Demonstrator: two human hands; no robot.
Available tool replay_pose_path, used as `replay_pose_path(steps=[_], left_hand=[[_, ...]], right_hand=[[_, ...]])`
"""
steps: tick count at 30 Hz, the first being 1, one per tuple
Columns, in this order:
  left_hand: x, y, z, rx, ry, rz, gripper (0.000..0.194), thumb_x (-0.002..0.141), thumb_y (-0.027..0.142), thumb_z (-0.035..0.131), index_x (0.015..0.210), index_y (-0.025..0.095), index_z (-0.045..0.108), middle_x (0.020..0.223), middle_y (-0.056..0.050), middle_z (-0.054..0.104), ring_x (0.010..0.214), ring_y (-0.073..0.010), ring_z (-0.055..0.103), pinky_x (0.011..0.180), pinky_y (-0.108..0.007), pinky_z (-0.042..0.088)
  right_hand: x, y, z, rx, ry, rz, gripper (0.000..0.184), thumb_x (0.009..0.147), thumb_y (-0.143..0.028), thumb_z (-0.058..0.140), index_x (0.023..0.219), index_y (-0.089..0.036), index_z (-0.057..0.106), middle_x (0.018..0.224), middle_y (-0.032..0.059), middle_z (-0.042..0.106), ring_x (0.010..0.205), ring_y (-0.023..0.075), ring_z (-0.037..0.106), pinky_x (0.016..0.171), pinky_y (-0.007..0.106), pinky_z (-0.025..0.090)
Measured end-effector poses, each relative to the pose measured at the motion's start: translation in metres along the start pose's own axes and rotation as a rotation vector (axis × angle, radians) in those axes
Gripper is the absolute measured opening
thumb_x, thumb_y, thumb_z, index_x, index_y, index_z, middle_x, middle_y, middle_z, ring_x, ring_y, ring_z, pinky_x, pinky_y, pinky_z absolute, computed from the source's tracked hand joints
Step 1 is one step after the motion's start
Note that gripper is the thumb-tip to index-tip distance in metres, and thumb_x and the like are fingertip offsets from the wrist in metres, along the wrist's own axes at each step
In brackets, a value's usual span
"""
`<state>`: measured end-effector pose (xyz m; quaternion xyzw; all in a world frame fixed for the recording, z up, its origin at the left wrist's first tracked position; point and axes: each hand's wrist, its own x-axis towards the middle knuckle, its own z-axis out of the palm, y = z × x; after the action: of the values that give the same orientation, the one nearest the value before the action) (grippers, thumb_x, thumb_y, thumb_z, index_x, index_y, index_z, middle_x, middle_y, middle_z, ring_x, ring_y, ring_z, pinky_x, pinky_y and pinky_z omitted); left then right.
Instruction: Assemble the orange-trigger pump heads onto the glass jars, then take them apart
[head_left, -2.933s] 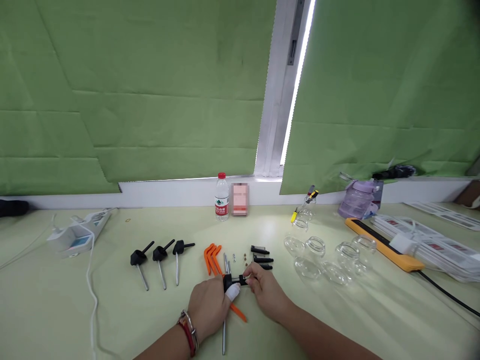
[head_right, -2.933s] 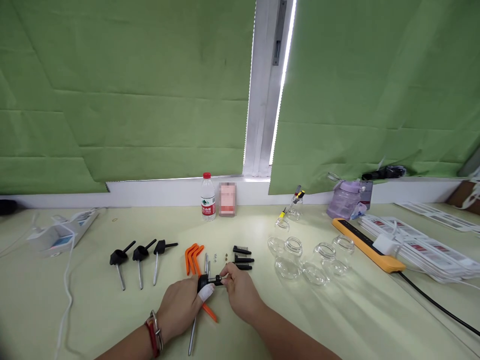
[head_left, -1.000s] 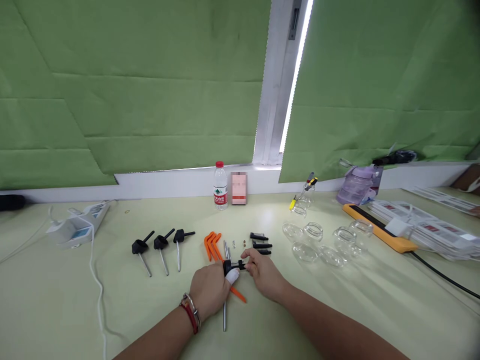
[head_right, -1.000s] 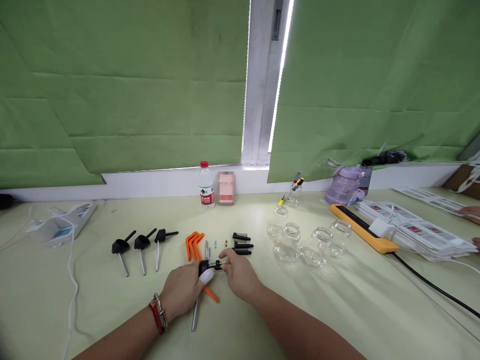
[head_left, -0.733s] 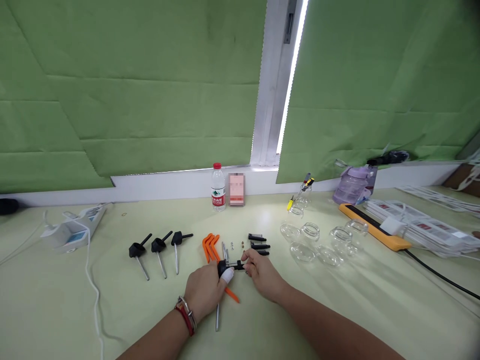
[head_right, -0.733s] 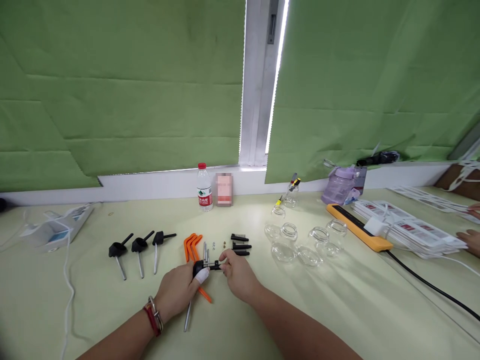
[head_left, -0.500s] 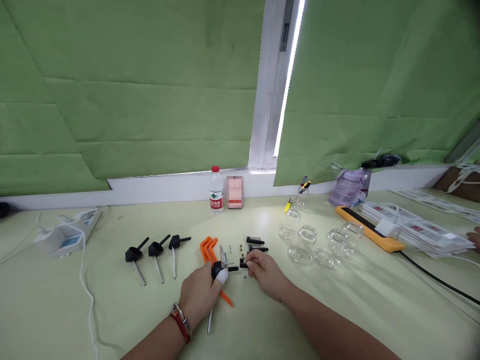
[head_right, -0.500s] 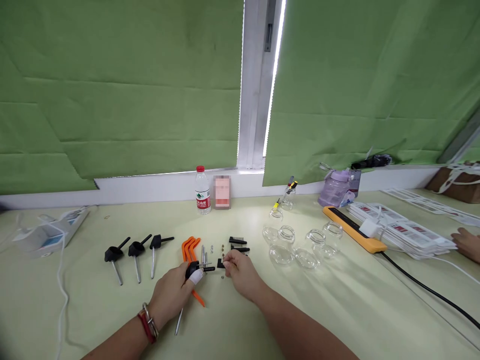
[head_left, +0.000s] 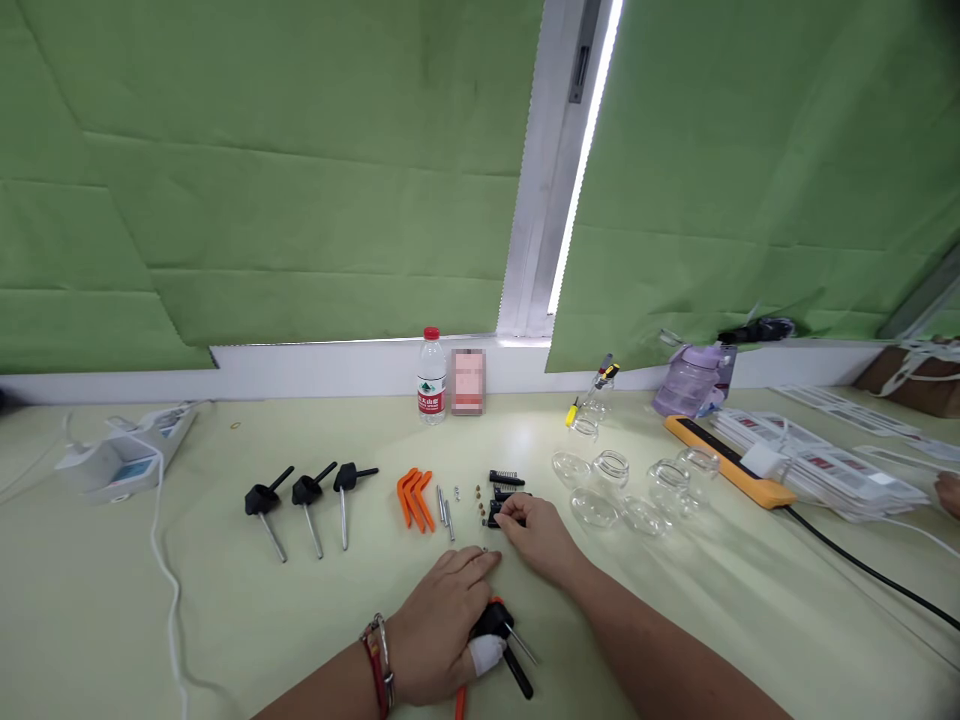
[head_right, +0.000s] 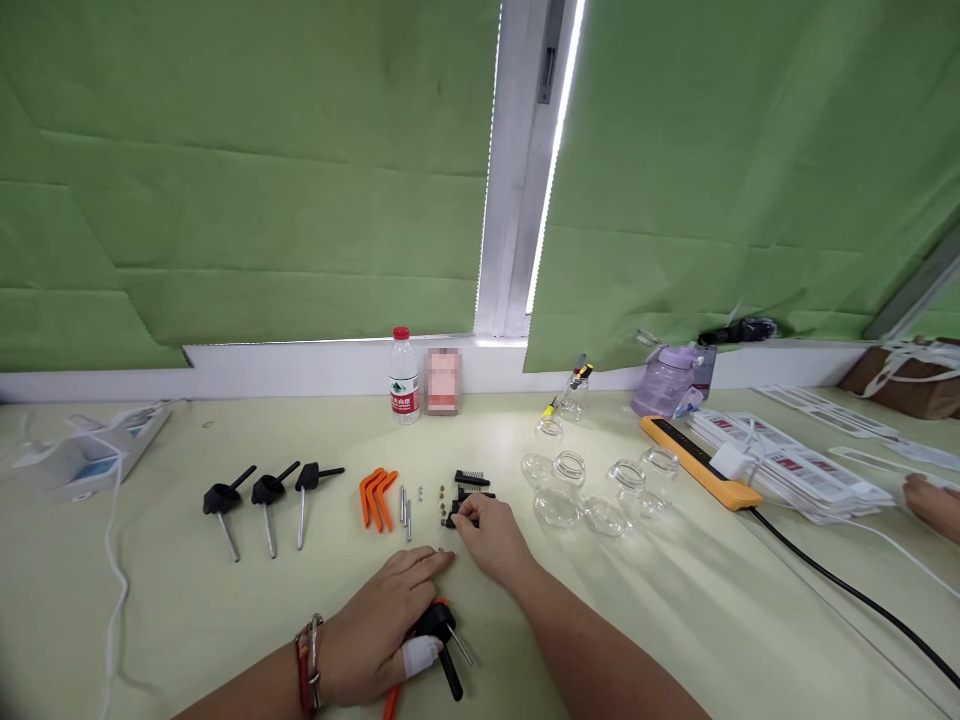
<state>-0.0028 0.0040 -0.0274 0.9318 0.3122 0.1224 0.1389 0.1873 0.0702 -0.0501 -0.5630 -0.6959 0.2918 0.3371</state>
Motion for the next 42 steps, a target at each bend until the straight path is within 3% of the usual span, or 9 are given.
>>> replay_pose_path(steps=[12,24,42], left_hand=[[0.0,-0.006,-0.001,-0.003,0.014,-0.073,0.027,0.081,0.04,0.048,0.095,0.018,0.053,0.131,-0.013,0.045,0.12,-0.0294,0.038,0.101,-0.046,0.027],[0.001,-0.005,-0.004,-0.015,-0.024,-0.175,0.026,0.083,0.04,0.045,0.094,0.017,0.053,0.14,-0.014,0.035,0.128,-0.033,0.028,0.103,-0.054,0.02],[0.001,-0.011,-0.002,-0.055,0.011,-0.201,0.026,0.084,0.041,0.044,0.093,0.018,0.053,0.14,-0.013,0.035,0.13,-0.0325,0.025,0.105,-0.057,0.017]], right_hand=[[0.004,0.005,-0.001,0.046,-0.009,0.022,0.018,0.074,-0.032,0.05,0.068,-0.017,0.059,0.068,0.0016,0.062,0.064,0.0145,0.055,0.059,0.023,0.04],[0.009,0.011,-0.01,0.052,0.003,0.058,0.016,0.07,-0.03,0.051,0.064,-0.017,0.057,0.064,0.0003,0.06,0.063,0.014,0.053,0.057,0.022,0.038],[0.011,0.012,-0.03,-0.003,0.075,0.149,0.014,0.067,-0.029,0.05,0.062,-0.018,0.057,0.058,-0.0007,0.054,0.055,0.0124,0.047,0.05,0.022,0.033]])
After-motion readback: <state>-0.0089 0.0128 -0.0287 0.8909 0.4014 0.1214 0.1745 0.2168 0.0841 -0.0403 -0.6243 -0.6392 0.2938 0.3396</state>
